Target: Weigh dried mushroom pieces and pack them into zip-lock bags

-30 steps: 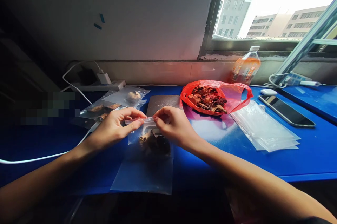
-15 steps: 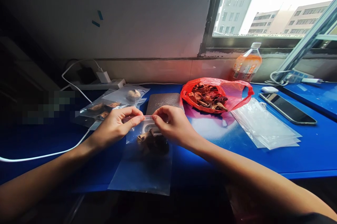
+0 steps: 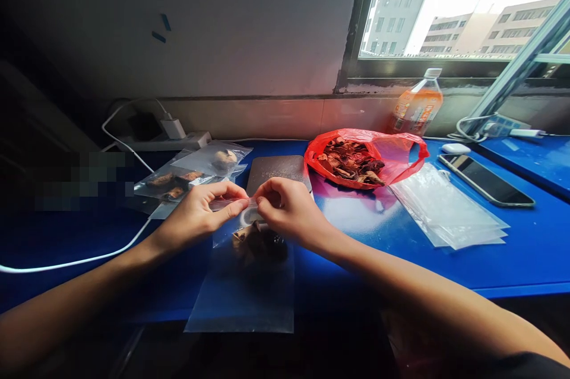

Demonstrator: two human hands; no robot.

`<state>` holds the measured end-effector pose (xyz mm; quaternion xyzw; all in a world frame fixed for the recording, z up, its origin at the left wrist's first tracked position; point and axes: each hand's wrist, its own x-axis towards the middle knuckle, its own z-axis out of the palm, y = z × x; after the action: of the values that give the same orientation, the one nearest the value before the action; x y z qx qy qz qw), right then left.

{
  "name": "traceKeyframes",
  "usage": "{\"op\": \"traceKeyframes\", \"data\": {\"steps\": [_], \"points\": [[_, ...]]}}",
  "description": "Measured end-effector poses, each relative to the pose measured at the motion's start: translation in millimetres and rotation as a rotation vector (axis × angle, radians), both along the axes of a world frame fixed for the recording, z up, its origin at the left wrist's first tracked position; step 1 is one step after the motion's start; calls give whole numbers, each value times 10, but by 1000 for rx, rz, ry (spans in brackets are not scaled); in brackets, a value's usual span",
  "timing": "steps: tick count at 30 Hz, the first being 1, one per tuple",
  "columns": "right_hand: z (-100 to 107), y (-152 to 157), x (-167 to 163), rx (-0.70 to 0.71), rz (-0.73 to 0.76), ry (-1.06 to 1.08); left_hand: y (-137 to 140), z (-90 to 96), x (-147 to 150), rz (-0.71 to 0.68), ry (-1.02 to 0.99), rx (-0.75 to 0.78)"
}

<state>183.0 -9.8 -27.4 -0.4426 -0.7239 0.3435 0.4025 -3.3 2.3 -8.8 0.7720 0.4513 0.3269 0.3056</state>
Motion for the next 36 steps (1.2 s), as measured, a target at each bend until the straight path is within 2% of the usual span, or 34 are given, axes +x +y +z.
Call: {"op": "traceKeyframes", "data": {"steps": [13, 21, 36], "points": [[42, -47, -9, 20, 16, -34, -22, -5, -4, -7, 1, 51], [113, -74, 4, 162, -59, -102, -33, -21, -23, -16, 18, 55], [95, -70, 14, 160, -30, -102, -43, 5, -8, -28, 60, 103]]}}
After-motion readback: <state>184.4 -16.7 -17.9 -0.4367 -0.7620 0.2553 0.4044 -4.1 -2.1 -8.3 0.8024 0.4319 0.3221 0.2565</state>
